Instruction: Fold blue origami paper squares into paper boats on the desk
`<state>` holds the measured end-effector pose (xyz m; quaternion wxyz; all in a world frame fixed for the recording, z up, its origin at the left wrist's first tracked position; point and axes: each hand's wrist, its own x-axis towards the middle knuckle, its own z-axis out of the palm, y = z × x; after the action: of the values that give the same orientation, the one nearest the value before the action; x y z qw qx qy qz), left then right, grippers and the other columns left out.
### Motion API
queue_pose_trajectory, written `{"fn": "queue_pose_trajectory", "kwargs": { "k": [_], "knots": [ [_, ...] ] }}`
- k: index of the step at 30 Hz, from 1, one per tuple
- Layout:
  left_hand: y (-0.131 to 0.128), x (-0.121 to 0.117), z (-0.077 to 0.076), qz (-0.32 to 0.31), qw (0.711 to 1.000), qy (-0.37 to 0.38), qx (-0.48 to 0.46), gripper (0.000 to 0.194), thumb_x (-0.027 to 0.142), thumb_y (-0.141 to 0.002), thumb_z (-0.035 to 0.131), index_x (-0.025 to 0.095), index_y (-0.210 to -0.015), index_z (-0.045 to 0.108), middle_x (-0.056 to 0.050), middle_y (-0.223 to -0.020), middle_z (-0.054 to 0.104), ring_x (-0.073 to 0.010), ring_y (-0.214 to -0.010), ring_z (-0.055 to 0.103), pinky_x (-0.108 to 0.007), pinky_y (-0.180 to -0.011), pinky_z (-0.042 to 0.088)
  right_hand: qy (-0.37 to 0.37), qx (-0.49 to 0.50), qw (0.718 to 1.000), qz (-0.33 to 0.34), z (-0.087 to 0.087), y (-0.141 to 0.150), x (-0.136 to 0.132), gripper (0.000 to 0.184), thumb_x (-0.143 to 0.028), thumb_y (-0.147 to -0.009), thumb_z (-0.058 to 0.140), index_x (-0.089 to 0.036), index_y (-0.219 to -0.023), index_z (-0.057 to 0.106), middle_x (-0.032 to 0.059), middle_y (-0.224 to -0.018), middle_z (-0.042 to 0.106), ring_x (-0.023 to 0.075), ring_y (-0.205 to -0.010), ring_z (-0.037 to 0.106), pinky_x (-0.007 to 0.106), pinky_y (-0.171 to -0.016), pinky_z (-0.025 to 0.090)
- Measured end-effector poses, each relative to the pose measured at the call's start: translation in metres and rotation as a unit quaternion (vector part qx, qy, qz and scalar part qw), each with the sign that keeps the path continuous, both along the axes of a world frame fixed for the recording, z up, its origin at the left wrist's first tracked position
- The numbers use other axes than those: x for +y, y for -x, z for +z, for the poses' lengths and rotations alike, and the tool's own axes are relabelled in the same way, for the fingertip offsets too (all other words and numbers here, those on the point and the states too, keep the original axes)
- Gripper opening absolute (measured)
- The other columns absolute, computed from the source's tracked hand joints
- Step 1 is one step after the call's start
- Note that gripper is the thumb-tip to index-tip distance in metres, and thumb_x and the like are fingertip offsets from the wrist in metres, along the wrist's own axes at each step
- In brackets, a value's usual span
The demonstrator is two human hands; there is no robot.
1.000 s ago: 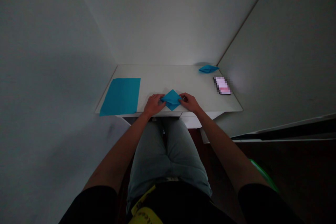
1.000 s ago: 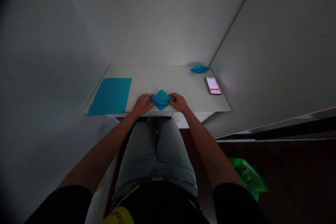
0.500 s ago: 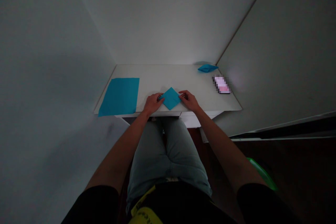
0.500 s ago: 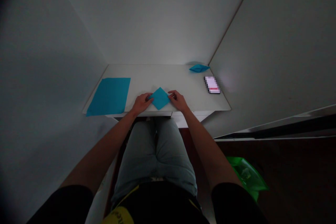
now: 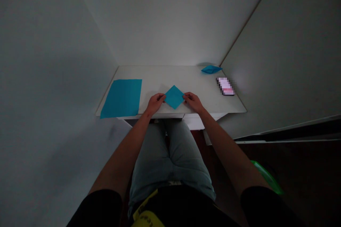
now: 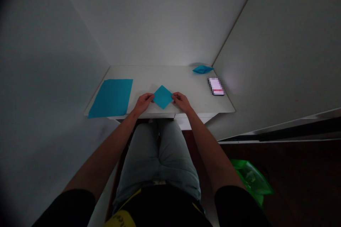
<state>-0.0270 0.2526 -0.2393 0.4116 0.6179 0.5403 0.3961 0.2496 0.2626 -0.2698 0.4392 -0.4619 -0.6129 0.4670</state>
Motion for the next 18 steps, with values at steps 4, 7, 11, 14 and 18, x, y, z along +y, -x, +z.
{"fn": "queue_pose_trajectory", "kwargs": {
  "k": [4, 7, 11, 14, 18],
  "knots": [
    [0.001, 0.000, 0.000, 0.000, 1.000, 0.003, -0.015, 0.036, 0.052, -0.096, 0.067, 0.018, -0.103, 0.075, -0.006, -0.091, 0.079, -0.0193, -0.078, 0.072, -0.035, -0.083, 0.060, 0.014, 0.028, 1.000, 0.002, 0.002, -0.003, 0.001, 0.052, -0.073, -0.085, 0.071, -0.024, -0.102, 0.072, 0.0034, -0.082, 0.073, 0.0181, -0.065, 0.064, 0.036, -0.067, 0.058],
    [0.003, 0.001, 0.000, 0.000, 1.000, 0.004, -0.028, 0.036, 0.051, -0.095, 0.068, 0.017, -0.105, 0.076, -0.006, -0.092, 0.079, -0.0189, -0.079, 0.071, -0.035, -0.084, 0.059, 0.011, 0.045, 0.999, 0.004, 0.003, -0.004, 0.001, 0.049, -0.070, -0.086, 0.072, -0.024, -0.105, 0.074, 0.0041, -0.086, 0.075, 0.0182, -0.065, 0.064, 0.036, -0.067, 0.059],
    [0.008, 0.002, 0.003, -0.014, 0.999, 0.003, -0.045, 0.032, 0.039, -0.093, 0.067, 0.017, -0.115, 0.078, -0.007, -0.105, 0.081, -0.0180, -0.084, 0.072, -0.034, -0.089, 0.059, 0.000, 0.055, 0.998, -0.005, 0.004, -0.005, 0.001, 0.042, -0.062, -0.087, 0.071, -0.025, -0.106, 0.074, 0.0038, -0.088, 0.075, 0.0171, -0.064, 0.063, 0.036, -0.067, 0.059],
    [0.010, 0.000, 0.006, -0.028, 0.999, -0.001, -0.033, 0.031, 0.031, -0.092, 0.065, 0.018, -0.115, 0.080, -0.006, -0.107, 0.081, -0.0179, -0.086, 0.071, -0.034, -0.090, 0.058, -0.007, 0.047, 0.999, -0.007, 0.007, -0.006, -0.001, 0.037, -0.055, -0.089, 0.067, -0.024, -0.105, 0.076, 0.0043, -0.090, 0.075, 0.0170, -0.067, 0.063, 0.036, -0.069, 0.058],
    [0.012, -0.002, 0.010, -0.039, 0.999, -0.006, 0.009, 0.030, 0.028, -0.093, 0.059, 0.019, -0.109, 0.084, -0.005, -0.094, 0.080, -0.0195, -0.089, 0.071, -0.034, -0.090, 0.056, -0.007, 0.038, 0.999, 0.004, 0.010, -0.009, -0.005, 0.033, -0.048, -0.086, 0.067, -0.022, -0.101, 0.079, 0.0048, -0.092, 0.076, 0.0161, -0.068, 0.064, 0.035, -0.072, 0.057]
  ]
}}
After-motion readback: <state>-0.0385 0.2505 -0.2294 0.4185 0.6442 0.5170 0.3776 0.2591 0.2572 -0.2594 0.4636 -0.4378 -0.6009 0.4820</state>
